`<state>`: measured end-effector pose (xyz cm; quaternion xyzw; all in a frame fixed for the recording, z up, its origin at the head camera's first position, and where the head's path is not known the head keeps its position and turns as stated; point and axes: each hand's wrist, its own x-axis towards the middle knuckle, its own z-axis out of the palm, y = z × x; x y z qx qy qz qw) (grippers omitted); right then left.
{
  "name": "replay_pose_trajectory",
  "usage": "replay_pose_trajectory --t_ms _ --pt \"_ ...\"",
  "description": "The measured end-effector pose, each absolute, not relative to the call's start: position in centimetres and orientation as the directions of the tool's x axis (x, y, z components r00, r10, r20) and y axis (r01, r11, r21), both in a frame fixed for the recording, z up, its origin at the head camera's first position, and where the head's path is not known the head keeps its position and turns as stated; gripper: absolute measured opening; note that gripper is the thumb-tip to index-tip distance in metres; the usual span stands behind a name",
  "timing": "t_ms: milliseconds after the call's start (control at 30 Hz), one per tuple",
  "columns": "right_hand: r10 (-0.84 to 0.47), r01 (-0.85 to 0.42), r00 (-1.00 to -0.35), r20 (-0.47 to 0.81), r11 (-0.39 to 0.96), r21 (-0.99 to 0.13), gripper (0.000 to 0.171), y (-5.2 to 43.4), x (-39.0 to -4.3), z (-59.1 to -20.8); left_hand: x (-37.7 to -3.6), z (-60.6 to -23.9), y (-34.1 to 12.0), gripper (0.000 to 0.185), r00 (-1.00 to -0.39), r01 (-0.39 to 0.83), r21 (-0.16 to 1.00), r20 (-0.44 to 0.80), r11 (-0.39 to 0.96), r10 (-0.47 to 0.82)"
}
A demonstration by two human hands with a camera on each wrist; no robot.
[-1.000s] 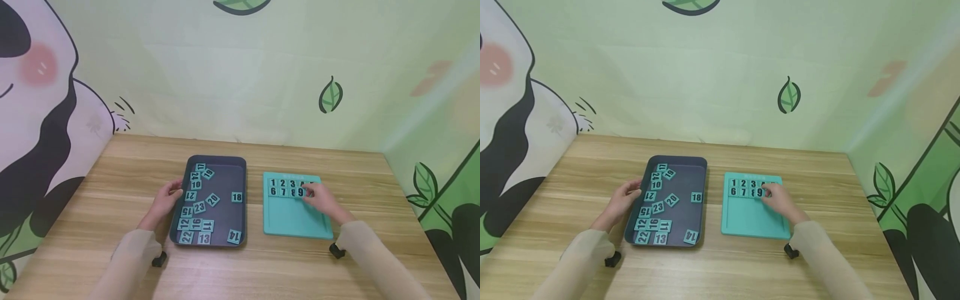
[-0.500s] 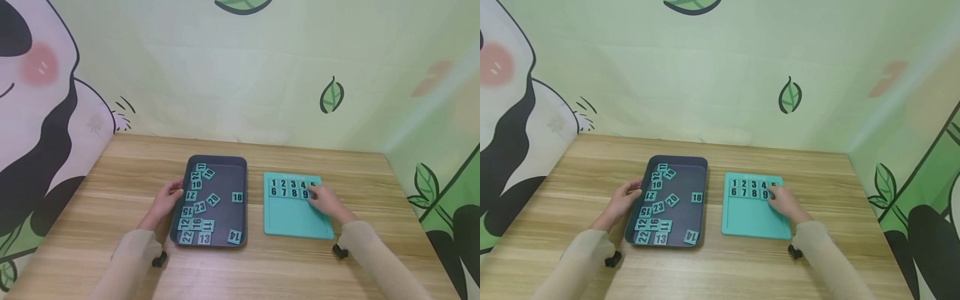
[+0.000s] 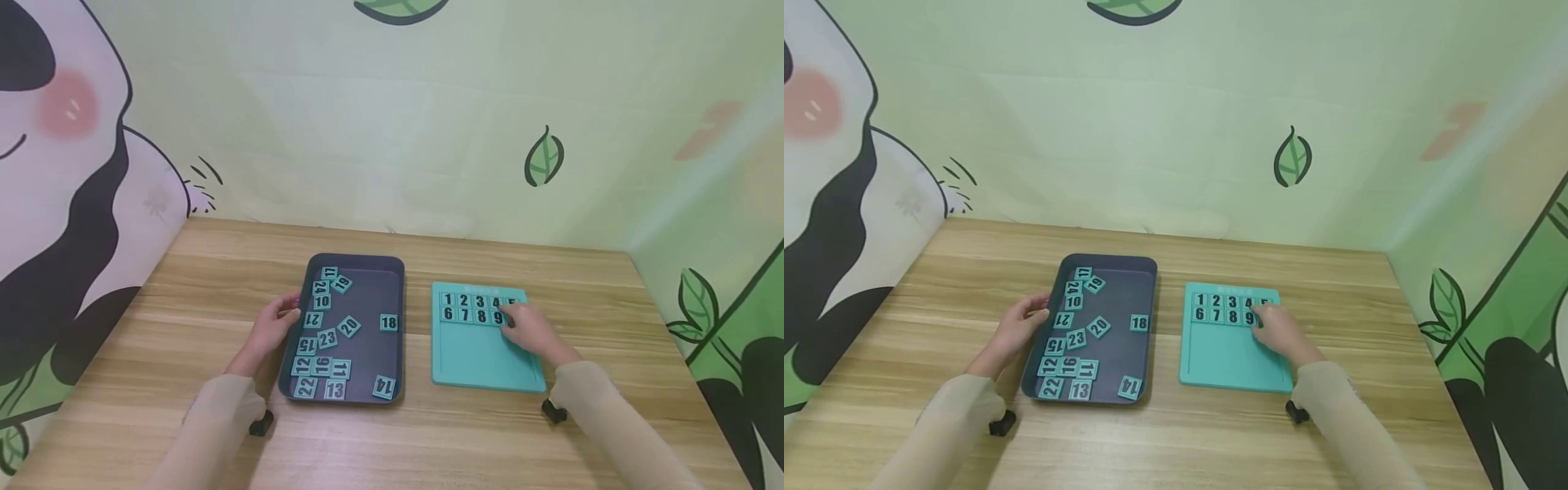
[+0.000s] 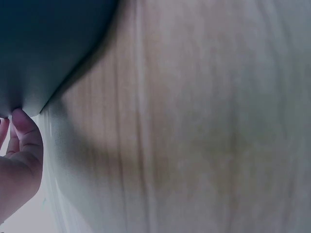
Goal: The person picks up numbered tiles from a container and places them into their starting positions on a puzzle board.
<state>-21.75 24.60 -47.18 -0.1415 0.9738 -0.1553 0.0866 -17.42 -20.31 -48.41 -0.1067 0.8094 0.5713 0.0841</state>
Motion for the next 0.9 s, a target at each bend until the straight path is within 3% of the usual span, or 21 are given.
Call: replay_pose_trajectory --t_ms 300,600,900 --pt "-0.317 -0.238 -0.938 -0.138 0.882 -0.406 0.045 24.1 -22.2 -45.4 -17.5 -48.5 -20.3 0.042 -0.964 -0.265 0.911 -0.253 0.317 -0.079" --pt "-0.437 -0.383 -0.899 -0.02 0.807 -0.449 0.036 21.6 -22.7 -43.9 -17.5 -48.5 -20.4 0.042 -0.961 -0.278 0.909 -0.265 0.31 -0.084" --pt "-0.499 -0.416 -0.865 -0.053 0.772 -0.481 0.035 17.8 -22.8 -42.1 -17.6 -48.6 -20.4 0.042 -0.964 -0.266 0.916 -0.255 0.301 -0.078"
